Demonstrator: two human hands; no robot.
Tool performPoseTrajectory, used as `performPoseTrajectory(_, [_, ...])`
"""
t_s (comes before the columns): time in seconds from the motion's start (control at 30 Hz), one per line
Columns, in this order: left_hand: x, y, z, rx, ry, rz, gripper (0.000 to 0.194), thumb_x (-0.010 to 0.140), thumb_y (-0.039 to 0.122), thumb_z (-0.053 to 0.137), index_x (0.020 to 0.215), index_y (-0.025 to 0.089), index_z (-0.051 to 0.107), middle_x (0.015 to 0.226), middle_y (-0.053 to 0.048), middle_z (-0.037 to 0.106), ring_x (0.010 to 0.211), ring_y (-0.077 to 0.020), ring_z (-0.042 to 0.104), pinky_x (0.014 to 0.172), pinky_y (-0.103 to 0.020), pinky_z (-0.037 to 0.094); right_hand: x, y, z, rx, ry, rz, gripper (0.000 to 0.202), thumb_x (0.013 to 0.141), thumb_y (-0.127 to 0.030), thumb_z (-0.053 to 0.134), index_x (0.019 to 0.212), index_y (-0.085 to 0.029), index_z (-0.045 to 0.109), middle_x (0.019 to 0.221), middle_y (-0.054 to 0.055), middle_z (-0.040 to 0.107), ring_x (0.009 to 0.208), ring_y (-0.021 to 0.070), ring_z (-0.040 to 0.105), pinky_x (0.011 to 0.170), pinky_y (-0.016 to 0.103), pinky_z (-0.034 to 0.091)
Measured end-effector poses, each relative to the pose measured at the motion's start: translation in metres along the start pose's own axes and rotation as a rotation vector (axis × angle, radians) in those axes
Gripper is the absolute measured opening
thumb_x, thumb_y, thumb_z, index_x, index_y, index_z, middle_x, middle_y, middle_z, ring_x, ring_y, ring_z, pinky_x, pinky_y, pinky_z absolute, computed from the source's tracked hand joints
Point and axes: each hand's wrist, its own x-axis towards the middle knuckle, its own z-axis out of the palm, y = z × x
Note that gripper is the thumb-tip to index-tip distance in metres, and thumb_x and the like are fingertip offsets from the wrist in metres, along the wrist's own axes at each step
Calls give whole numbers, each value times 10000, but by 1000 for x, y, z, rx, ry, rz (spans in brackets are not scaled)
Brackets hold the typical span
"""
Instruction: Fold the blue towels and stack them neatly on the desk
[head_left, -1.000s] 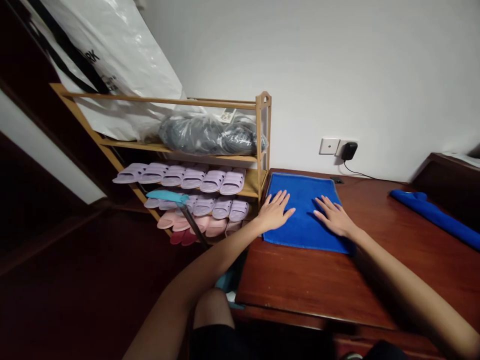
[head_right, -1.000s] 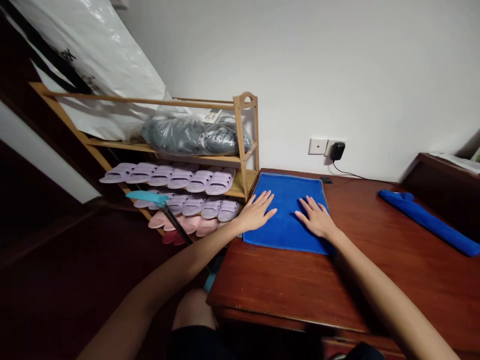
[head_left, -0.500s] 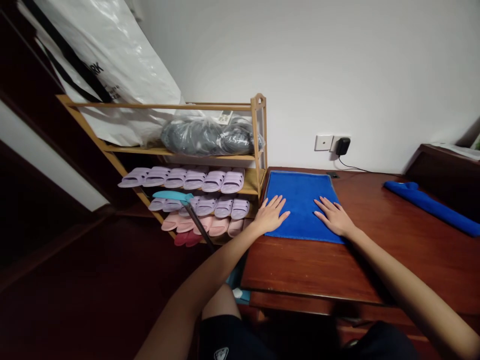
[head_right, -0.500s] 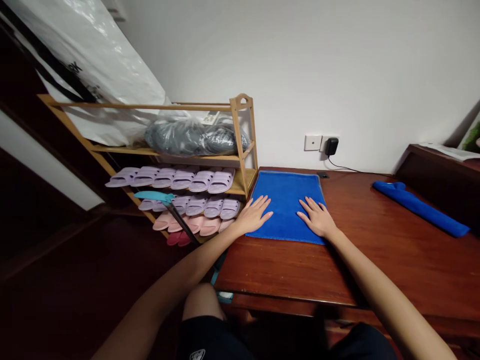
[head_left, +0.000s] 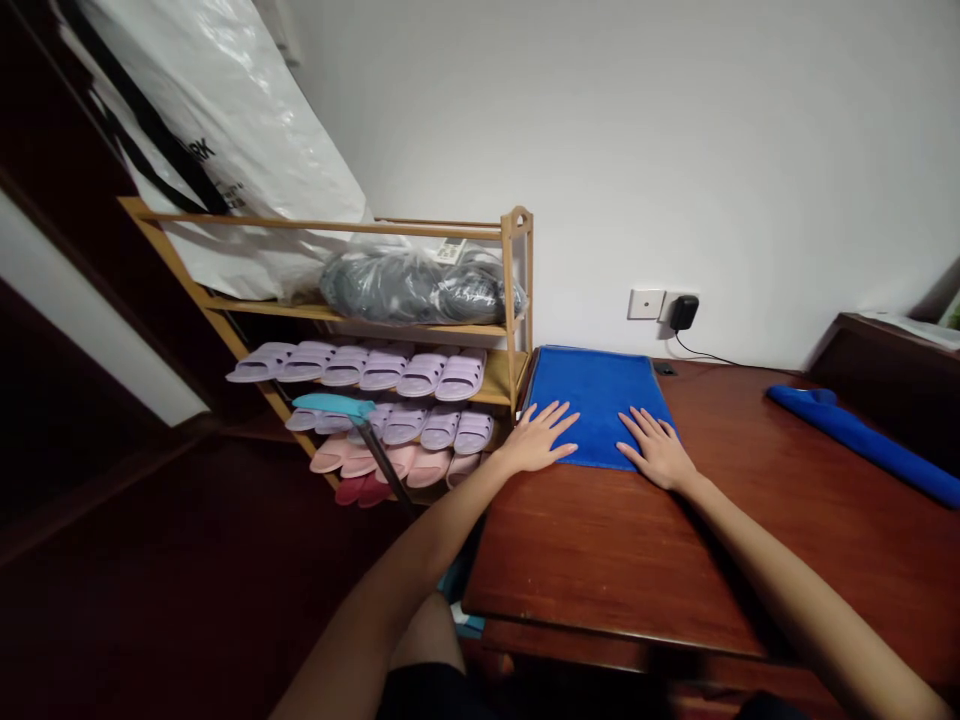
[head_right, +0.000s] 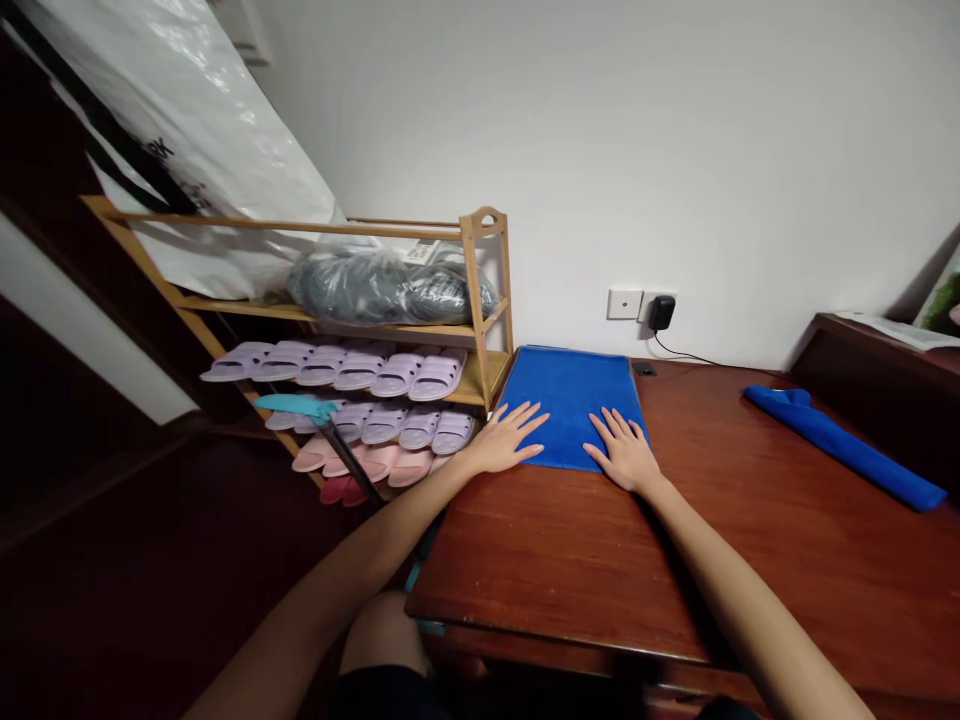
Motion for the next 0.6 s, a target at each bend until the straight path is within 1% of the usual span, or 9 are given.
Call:
performPoseTrajectory(0.13, [13,-10,4,5,-6,-36,598,934,593,360,1465,331,273,1544,-28,243,1426,-206,167,1143,-475,80,18,4,6,16,0,-1,700,903,-653,204,1474,-255,277,1546,60,217,1432,235,141,1131,473,161])
performPoseTrajectory(0.2, [14,-13,6,-5,5,-41,600,930,602,364,1459,329,290,1539,-31,257,1422,-202,181,1143,-464,87,19,7,4,34,-8,-10,673,906,-646,206,1475,-291,263,1549,29,210,1432,210,147,1136,450,166])
performPoseTrajectory(0.3, [13,-13,6,-22,18,-40,595,926,603,373,1452,332,305,1535,-32,268,1418,-193,197,1141,-457,102,7,34,-5,58,-16,17,619,920,-617,177,1474,-346,232,1548,-11,212,1420,165,193,1122,419,226])
performPoseTrajectory(0.33, [12,-13,6,-26,22,-39,593,927,599,375,1451,331,307,1534,-32,269,1418,-192,199,1141,-457,105,-2,53,-8,58,-8,54,623,923,-609,159,1477,-333,230,1548,4,215,1418,173,204,1110,439,246])
performPoseTrajectory(0.4, [12,-13,6,-32,32,-36,585,929,590,377,1448,326,317,1533,-33,273,1417,-196,201,1141,-459,111,-29,105,-14,36,28,172,693,908,-623,146,1475,-243,266,1537,94,234,1420,251,191,1074,549,245])
performPoseTrajectory(0.43, [12,-13,6,-35,35,-36,582,930,586,379,1447,325,322,1533,-33,274,1417,-200,202,1141,-460,114,-46,138,-16,15,44,240,728,890,-647,172,1464,-217,299,1529,129,243,1414,290,199,1051,591,242])
performPoseTrajectory(0.5, [13,-13,6,-44,39,-41,575,928,579,390,1443,329,330,1531,-30,278,1415,-207,209,1140,-461,119,-85,210,-18,-53,105,413,798,829,-719,237,1425,-208,386,1493,178,306,1386,325,263,1014,599,271])
performPoseTrajectory(0.53, [13,-13,5,-49,42,-45,572,927,577,397,1441,334,333,1529,-27,282,1414,-210,215,1140,-461,121,-107,244,-19,-82,166,475,845,804,-743,256,1400,-172,432,1453,231,349,1363,347,304,988,587,291])
performPoseTrajectory(0.6, [14,-14,5,-57,50,-49,568,925,572,406,1440,343,335,1526,-23,290,1410,-214,227,1141,-458,121,-146,303,-21,-135,287,565,953,743,-798,263,1369,-111,477,1345,345,418,1278,448,386,871,648,293])
